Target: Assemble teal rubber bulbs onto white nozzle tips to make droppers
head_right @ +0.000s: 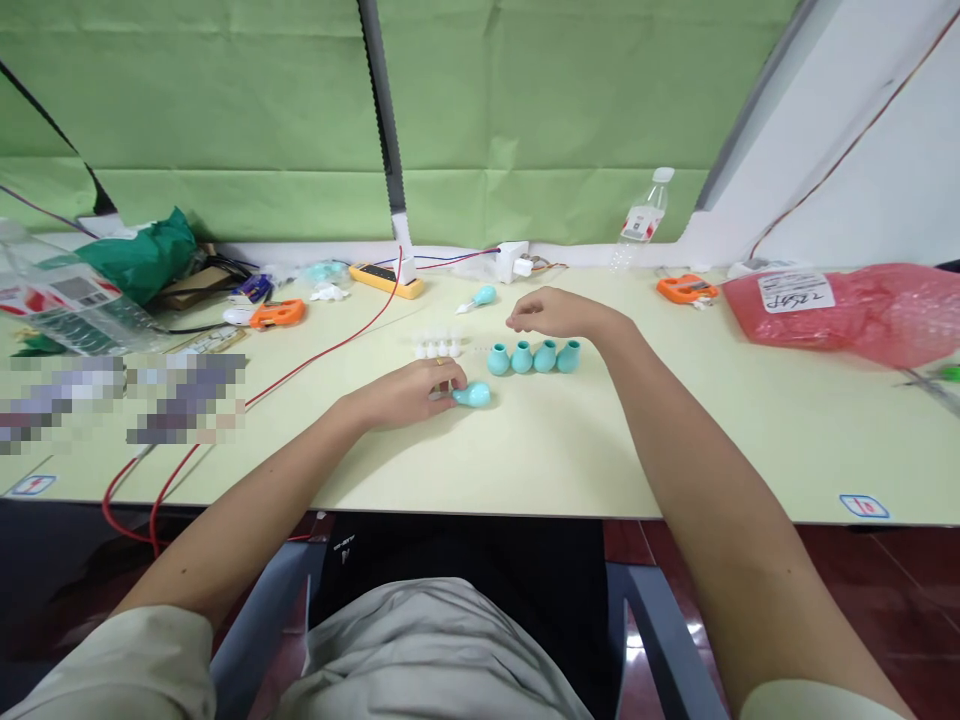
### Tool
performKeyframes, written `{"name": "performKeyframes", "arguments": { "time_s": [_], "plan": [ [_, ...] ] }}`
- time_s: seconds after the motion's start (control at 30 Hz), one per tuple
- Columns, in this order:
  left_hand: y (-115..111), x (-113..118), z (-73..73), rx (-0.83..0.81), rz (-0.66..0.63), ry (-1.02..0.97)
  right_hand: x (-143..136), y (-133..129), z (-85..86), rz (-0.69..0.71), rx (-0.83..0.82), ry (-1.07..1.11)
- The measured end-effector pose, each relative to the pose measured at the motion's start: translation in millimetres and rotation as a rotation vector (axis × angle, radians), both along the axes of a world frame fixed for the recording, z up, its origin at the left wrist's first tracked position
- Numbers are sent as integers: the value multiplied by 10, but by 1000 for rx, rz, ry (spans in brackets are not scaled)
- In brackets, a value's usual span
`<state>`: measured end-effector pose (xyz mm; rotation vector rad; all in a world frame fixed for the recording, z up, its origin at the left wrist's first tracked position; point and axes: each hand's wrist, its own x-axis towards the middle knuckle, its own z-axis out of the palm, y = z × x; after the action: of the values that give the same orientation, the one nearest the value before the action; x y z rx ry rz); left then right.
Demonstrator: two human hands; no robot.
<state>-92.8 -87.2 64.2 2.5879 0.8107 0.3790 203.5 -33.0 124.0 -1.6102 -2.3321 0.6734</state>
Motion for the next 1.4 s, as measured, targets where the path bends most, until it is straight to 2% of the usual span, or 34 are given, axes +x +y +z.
{"name": "performKeyframes", "arguments": {
  "time_s": [0.13,0.27,0.4,0.57,0.67,0.8,0.93,1.2,1.3,1.4],
  "plan": [
    [-14,-1,18,-18,10,7,-60,-198,-60,90,126,-58],
    [-18,0,24,-15,24,15,-261,-222,-215,154,185,-134],
    [-13,4,21,-13,28,13,-261,-183,-210,96,218,36],
    [-19,17,38,-21,33,18,-3,-87,-174,-81,397,293],
    [-26,23,49,-26,48,29,83,-2,-291,-164,377,235],
    [-35,19,54,-26,58,36,84,94,-435,-152,279,70],
    [-35,11,52,-28,58,35,76,139,-435,-106,216,-3],
    [-29,8,47,-31,56,33,90,126,-398,-95,134,35],
    [-29,8,47,-31,59,32,61,86,-385,-110,185,89],
    [-28,13,50,-30,53,31,-34,13,-368,-20,350,83]
  ]
}}
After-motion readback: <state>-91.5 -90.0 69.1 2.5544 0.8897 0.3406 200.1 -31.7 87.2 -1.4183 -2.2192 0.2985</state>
